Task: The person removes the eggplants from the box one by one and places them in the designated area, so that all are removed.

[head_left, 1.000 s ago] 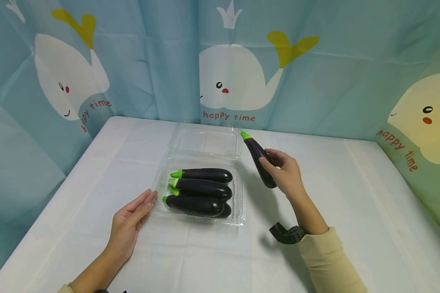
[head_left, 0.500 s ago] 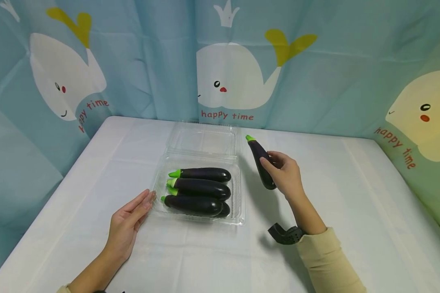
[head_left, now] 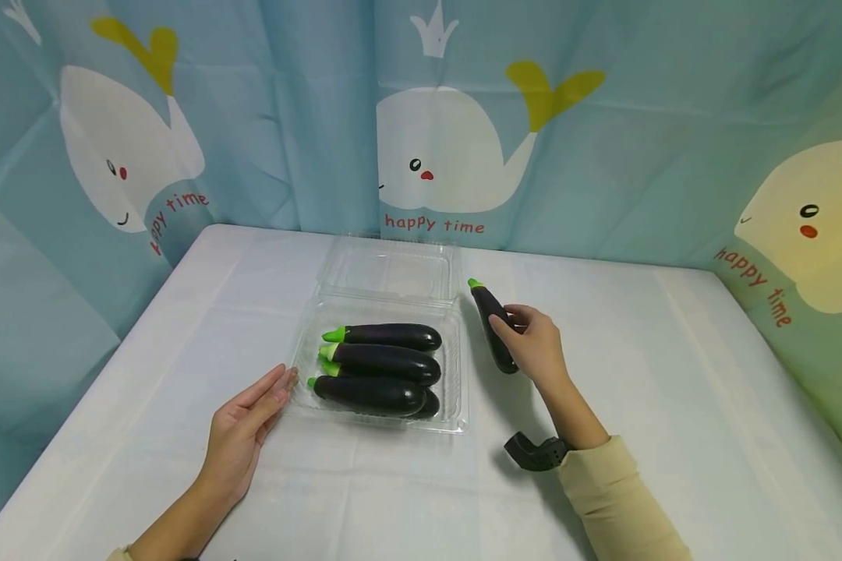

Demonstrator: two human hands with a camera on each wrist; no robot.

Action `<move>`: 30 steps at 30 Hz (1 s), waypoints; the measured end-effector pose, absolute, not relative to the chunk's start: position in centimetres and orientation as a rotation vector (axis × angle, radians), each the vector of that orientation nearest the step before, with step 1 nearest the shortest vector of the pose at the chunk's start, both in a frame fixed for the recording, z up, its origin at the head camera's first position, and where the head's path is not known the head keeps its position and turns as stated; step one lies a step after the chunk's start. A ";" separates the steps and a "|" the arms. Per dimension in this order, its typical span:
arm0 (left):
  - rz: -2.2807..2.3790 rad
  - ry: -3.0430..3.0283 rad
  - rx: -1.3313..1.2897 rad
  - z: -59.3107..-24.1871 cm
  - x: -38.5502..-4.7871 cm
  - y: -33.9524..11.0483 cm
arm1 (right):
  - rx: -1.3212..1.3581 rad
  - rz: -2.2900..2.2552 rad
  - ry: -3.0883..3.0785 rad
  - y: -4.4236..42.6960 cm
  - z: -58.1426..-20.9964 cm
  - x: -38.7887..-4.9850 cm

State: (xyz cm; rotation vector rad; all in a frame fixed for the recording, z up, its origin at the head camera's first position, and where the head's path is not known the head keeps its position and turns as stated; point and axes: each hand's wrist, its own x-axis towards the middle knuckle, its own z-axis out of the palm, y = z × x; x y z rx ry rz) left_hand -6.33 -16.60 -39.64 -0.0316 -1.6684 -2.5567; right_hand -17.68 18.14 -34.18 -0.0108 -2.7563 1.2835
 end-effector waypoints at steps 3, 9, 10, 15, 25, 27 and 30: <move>-2.553 -1.667 -0.032 -39.7 -6.3 -16.6 | -0.013 1.264 -2.767 18.1 -34.5 -17.7; -2.550 -1.669 -0.043 -39.8 -6.4 -16.7 | -0.030 1.248 -2.776 18.0 -35.2 -17.9; -2.549 -1.671 -0.043 -39.8 -6.4 -16.7 | -0.031 1.245 -2.775 18.0 -35.3 -18.0; -2.552 -1.676 -0.043 -39.7 -6.4 -16.7 | -0.026 1.197 -2.789 17.8 -35.7 -18.1; -2.552 -1.664 -0.045 -39.8 -6.3 -16.7 | -0.011 1.121 -2.812 17.4 -36.1 -18.0; -2.550 -1.665 -0.044 -39.8 -6.3 -16.7 | -0.004 1.106 -2.821 17.4 -36.2 -18.0; -2.547 -1.666 -0.050 -39.8 -6.3 -16.7 | 0.001 1.101 -2.830 17.2 -36.3 -18.0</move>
